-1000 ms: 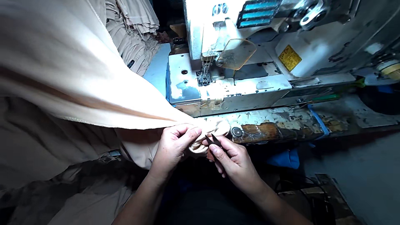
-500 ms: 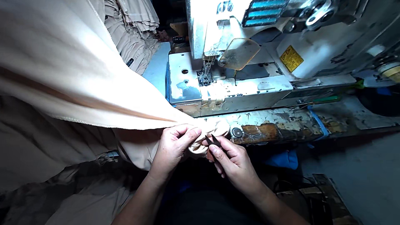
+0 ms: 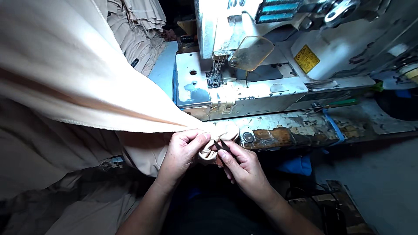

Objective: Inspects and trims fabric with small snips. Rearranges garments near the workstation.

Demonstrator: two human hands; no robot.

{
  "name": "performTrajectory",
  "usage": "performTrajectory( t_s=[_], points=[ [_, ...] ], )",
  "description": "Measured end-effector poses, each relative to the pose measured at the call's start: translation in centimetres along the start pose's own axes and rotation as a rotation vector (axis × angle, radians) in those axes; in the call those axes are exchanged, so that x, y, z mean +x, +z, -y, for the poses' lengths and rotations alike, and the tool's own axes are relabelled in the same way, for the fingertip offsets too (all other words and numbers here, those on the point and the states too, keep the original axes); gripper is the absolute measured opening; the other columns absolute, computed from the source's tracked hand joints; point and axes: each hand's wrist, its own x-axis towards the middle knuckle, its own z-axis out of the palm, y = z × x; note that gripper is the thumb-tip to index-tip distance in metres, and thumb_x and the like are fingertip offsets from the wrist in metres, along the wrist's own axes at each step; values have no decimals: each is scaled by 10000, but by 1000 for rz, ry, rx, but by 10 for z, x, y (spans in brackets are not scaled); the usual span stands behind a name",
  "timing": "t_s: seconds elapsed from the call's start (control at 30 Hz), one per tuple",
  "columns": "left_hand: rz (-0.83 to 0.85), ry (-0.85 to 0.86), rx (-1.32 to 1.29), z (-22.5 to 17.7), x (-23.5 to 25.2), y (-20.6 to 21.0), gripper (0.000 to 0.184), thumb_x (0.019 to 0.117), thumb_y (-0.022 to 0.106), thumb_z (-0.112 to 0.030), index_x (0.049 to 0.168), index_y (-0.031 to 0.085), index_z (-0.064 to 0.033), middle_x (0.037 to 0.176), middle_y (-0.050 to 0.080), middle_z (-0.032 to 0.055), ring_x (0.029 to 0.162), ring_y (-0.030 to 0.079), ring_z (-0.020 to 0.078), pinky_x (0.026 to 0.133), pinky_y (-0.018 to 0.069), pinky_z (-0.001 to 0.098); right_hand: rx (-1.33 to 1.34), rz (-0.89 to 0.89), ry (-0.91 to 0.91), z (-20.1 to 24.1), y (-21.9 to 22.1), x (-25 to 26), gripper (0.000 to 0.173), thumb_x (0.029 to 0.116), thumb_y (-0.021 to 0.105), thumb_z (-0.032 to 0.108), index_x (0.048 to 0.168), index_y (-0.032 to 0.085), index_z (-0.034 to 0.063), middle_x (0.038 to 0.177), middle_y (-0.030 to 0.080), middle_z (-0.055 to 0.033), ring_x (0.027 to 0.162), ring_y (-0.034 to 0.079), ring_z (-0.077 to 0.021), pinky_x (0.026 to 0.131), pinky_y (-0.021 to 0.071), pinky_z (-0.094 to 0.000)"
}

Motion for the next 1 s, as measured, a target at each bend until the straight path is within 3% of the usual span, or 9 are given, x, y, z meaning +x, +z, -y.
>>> performTrajectory(
  t_s=[0.43, 0.77, 0.9, 1.0],
  points=[
    [1, -26, -41, 0, 0, 1, 165, 944, 644, -51, 825, 757, -63, 687, 686, -12, 628, 635, 14, 618, 538, 166, 11, -13, 10, 0, 1, 1, 265, 1067, 493, 162, 1122, 679, -19, 768, 627, 49, 557, 544, 33, 477, 469, -120],
    [70, 1, 29, 7, 3, -3, 169, 951, 618, -51, 828, 731, -77, 665, 640, -66, 598, 579, -26, 587, 488, 131, -34, 7, -77, -8, 1, 6, 245, 1055, 511, 146, 1045, 693, -18, 773, 646, 24, 582, 551, 36, 515, 472, -118],
    [154, 8, 39, 1, -3, -6, 155, 955, 639, -86, 845, 749, -98, 722, 678, -84, 667, 620, -38, 643, 524, 138, 95, 53, -318, -12, -4, 2, 229, 1048, 529, 124, 989, 677, -40, 810, 689, -44, 683, 611, 19, 618, 518, -125],
    [80, 45, 287, 17, 0, -8, 159, 960, 640, -135, 850, 744, -87, 701, 647, -86, 628, 577, -56, 603, 484, 133, 238, 226, -499, 13, -17, -11, 310, 1094, 466, 280, 945, 648, 77, 806, 662, -31, 740, 640, -44, 694, 535, -182]
  ],
)
